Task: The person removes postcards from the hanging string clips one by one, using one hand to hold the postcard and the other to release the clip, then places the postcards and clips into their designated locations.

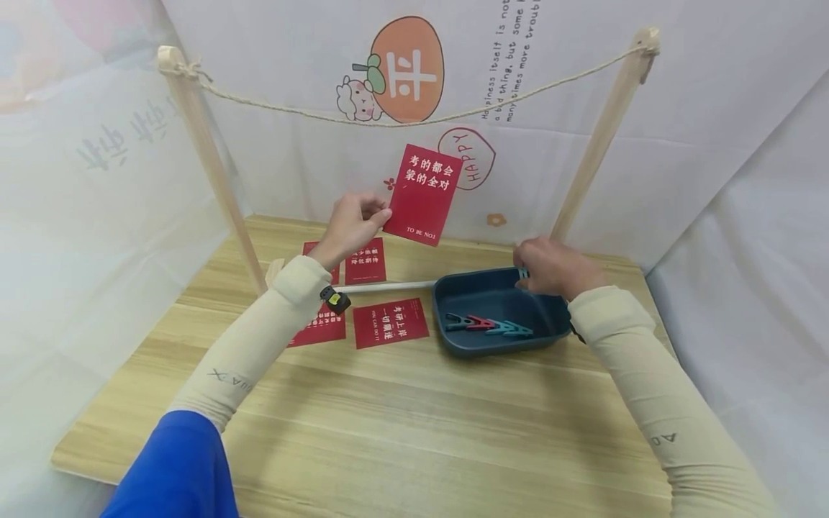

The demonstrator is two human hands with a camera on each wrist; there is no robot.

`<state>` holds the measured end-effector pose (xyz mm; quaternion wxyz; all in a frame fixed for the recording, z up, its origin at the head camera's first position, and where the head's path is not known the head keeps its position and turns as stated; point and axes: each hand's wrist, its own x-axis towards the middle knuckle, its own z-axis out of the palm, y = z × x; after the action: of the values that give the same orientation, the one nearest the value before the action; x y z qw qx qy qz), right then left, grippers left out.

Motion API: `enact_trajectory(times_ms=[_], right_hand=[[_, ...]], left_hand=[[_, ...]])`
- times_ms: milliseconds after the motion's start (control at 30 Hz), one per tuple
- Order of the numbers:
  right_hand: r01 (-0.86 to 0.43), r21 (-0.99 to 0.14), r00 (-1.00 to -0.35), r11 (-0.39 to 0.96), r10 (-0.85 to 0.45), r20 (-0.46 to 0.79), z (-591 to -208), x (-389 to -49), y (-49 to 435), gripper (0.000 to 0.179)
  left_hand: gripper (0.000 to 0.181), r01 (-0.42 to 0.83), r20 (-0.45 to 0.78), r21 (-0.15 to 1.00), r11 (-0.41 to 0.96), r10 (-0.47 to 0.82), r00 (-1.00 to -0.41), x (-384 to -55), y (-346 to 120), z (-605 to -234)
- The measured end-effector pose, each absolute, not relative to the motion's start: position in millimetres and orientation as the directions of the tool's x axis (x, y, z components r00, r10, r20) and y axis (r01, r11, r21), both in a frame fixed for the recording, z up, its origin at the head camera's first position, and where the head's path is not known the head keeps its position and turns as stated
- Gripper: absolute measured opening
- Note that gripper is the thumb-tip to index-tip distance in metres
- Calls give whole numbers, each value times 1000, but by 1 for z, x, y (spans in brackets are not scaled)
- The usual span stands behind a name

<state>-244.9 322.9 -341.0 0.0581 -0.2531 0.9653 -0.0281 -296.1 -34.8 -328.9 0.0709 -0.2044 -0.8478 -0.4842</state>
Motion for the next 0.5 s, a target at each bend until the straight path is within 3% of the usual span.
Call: enact_trajectory(times_ms=[500], right_hand=[[-483,-75,-865,873,-488,-114,-368,-243,331,25]], left_hand=[[15,356,220,811,463,324,-920,-281,-50,-347]])
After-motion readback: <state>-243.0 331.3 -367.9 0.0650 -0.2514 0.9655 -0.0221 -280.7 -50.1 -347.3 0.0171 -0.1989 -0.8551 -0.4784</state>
